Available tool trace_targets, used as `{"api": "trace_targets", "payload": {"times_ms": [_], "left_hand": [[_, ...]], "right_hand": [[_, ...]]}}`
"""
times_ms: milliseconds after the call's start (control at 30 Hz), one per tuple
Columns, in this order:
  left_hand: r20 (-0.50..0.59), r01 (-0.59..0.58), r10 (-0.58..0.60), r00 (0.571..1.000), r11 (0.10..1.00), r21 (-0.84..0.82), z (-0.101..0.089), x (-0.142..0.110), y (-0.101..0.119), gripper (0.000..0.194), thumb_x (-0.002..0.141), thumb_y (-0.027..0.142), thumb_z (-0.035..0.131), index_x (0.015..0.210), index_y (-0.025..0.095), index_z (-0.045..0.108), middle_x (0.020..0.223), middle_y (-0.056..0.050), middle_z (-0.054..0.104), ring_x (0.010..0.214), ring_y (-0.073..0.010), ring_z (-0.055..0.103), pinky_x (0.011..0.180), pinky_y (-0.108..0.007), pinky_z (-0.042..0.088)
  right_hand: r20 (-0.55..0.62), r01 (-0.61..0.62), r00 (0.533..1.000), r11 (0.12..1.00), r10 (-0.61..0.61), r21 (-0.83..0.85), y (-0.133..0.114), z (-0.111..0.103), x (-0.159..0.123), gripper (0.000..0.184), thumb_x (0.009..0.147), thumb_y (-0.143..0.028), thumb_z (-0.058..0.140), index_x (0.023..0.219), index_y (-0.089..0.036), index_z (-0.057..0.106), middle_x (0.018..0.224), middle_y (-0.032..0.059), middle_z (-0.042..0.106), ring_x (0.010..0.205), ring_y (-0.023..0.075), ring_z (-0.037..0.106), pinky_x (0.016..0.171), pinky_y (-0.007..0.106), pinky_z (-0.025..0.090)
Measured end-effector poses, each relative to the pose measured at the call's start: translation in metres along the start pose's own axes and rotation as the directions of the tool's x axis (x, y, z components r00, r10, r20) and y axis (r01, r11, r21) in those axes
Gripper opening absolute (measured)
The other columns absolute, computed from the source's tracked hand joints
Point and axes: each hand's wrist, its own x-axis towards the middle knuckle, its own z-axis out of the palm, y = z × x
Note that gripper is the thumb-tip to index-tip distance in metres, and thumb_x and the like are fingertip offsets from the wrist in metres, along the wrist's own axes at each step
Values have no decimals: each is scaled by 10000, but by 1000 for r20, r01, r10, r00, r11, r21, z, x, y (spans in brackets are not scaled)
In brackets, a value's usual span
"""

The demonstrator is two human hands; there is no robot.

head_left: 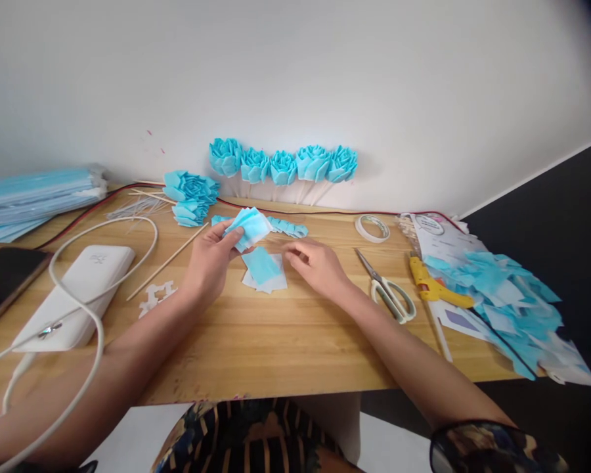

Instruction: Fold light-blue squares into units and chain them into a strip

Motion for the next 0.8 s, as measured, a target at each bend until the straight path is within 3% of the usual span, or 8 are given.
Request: {"api": "trace_targets", "payload": {"times_ms": [233, 333, 400, 467, 600, 733, 800], "left_hand": [[-11, -3, 3, 1000, 1000, 17, -2, 2, 1, 265, 667, 306, 740, 884, 160, 699, 797, -9, 684, 717, -130, 608, 675, -273, 536], [-16, 3, -3, 1000, 1000, 7, -2, 3, 1, 284, 655, 315, 746, 887, 161, 696, 778, -9, 686, 705, -135, 620, 676, -279, 531], [-12, 8, -8, 1000, 1000, -12, -2, 3, 2, 286, 655, 316, 746, 891, 161, 695, 782, -12, 690, 707, -138, 623, 683, -284, 529], [0, -4, 4, 1000, 999, -37, -2, 3, 3, 272, 662, 311, 743, 884, 161, 697, 797, -15, 693, 716, -139, 620, 696, -287, 526], [45, -34, 37, 998, 996, -80, 0, 1, 6, 207, 685, 289, 731, 845, 161, 699, 818, -18, 689, 734, -134, 608, 692, -264, 519], [95, 8, 0, 996, 996, -87, 2, -2, 5, 216, 692, 280, 727, 870, 162, 696, 852, -31, 692, 749, -152, 621, 671, -262, 516], [126, 30, -19, 992, 996, -87, 3, -2, 3, 234, 698, 283, 725, 895, 160, 697, 874, -40, 701, 757, -165, 636, 694, -285, 519]], "right_hand": [[106, 59, 994, 976, -37, -209, -13, 16, 33, 299, 861, -457, 552, 833, -194, 693, 855, 96, 695, 812, 224, 587, 657, 312, 380], [122, 39, 992, 979, -14, -198, -17, 27, 45, 204, 807, -373, 625, 733, -185, 657, 775, 77, 676, 760, 205, 575, 621, 294, 361], [130, 20, 992, 997, -10, -70, -17, 28, 48, 107, 778, -266, 631, 710, -184, 626, 760, 44, 660, 729, 172, 569, 622, 276, 363], [128, -32, 992, 986, 11, 161, -16, 22, 47, 86, 775, -254, 610, 729, -182, 596, 755, 14, 642, 699, 143, 561, 630, 261, 381], [161, -197, 979, 794, 127, 575, -12, 1, 35, 183, 776, -349, 607, 758, -183, 533, 682, -32, 578, 633, 112, 527, 600, 237, 399], [222, -330, 942, 585, 250, 741, -10, -10, 23, 251, 738, -334, 659, 914, -195, 548, 761, -21, 619, 681, 117, 566, 623, 236, 440], [260, -365, 929, 532, 263, 764, -8, -10, 20, 344, 734, -319, 666, 1041, -208, 558, 819, -5, 639, 706, 123, 582, 617, 235, 456]]}}
